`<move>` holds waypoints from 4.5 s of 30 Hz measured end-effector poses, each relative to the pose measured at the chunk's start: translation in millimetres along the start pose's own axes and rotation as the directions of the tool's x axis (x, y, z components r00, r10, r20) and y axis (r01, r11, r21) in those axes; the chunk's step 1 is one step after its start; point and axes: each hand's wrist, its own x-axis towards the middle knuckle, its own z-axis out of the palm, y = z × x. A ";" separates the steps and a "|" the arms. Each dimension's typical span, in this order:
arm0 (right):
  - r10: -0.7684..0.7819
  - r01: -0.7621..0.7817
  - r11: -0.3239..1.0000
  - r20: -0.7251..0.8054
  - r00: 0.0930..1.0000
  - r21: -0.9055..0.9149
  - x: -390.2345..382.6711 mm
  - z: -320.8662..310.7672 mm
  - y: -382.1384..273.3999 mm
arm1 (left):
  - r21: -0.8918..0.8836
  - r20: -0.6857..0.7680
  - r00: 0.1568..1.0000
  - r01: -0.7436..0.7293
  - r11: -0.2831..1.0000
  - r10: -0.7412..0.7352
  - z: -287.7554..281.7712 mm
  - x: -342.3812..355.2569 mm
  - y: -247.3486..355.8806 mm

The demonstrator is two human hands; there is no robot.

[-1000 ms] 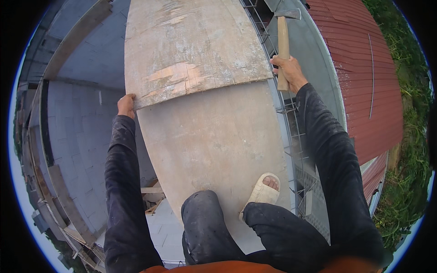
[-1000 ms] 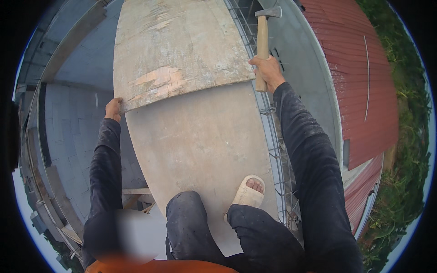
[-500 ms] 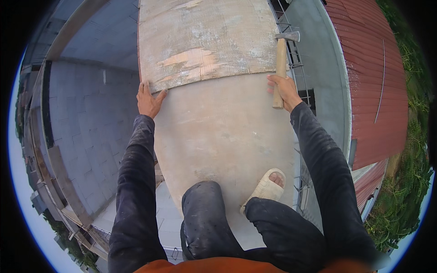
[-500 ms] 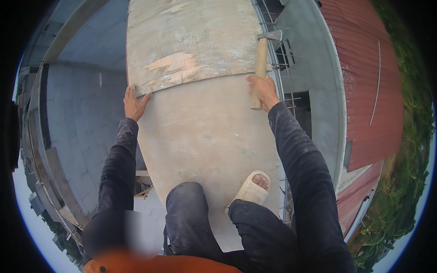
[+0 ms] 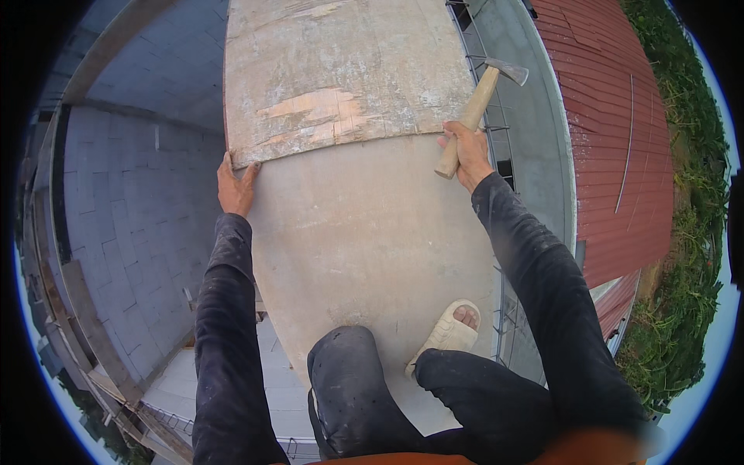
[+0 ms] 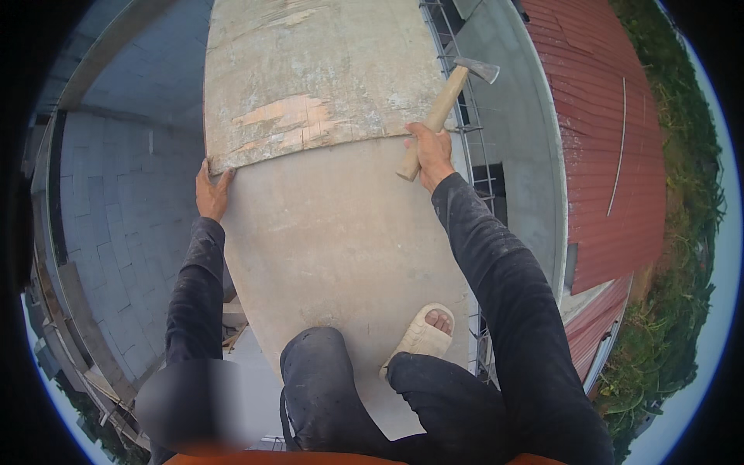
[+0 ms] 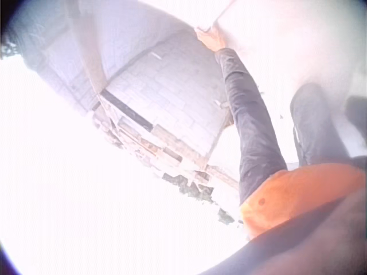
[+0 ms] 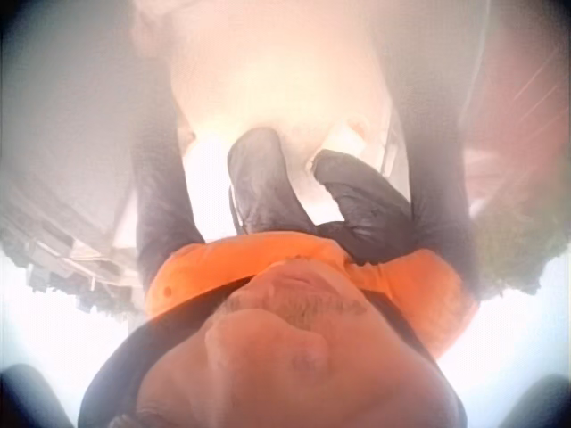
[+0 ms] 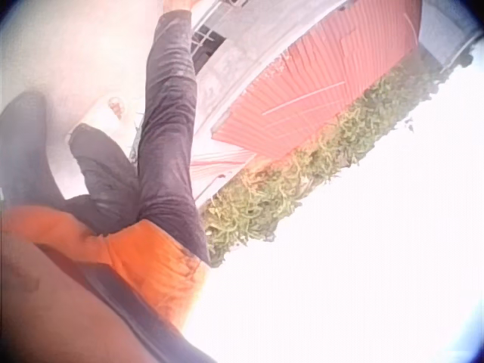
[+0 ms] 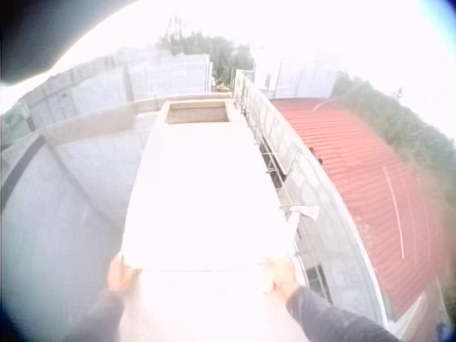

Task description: The person secures pieces of plywood formwork to a concrete structure using a hammer and nails, positioning the boards and driving nails into them.

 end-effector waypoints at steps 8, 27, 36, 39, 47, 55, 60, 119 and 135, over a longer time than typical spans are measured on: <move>-0.034 0.035 0.999 0.060 0.998 -0.020 31.8 39.6 -14.4 | 0.015 0.041 0.999 -0.016 1.000 0.016 34.1 39.9 -9.0; -0.291 0.139 0.513 -0.019 0.957 -0.847 53.4 -27.2 -10.8 | -0.358 -0.118 0.979 0.113 0.927 -0.165 30.7 16.7 -15.5; -0.290 0.248 0.444 0.124 0.949 -0.861 65.3 -39.8 -5.4 | -0.408 -0.161 0.964 0.129 0.904 -0.210 38.7 10.9 -7.9; -0.283 0.279 0.439 0.163 0.945 -0.854 54.6 -41.2 -16.4 | -0.355 -0.168 0.972 0.093 0.930 -0.162 38.7 15.1 -17.9; 0.017 0.363 0.245 0.378 0.926 -0.899 -97.9 -87.3 9.2 | 0.107 0.370 0.781 -0.574 0.812 0.503 54.5 -128.9 81.6; 0.286 0.200 0.217 0.259 0.923 -0.955 -139.6 -79.7 30.9 | 0.139 0.686 0.618 -0.628 0.765 0.384 74.7 -156.4 102.9; 0.199 0.198 0.248 0.250 0.947 -0.948 -139.3 -65.9 24.2 | 0.128 0.692 0.610 -0.629 0.767 0.385 73.1 -153.3 111.5; 0.620 0.791 -0.447 0.492 0.611 -0.418 -154.3 66.9 108.7 | -0.063 0.128 0.818 0.571 0.818 -0.561 -42.7 -527.1 -79.5; 0.444 0.783 -0.426 0.649 0.617 -0.453 -149.5 67.8 103.2 | -0.681 -0.015 0.172 0.720 0.136 -0.985 -41.1 -819.3 95.8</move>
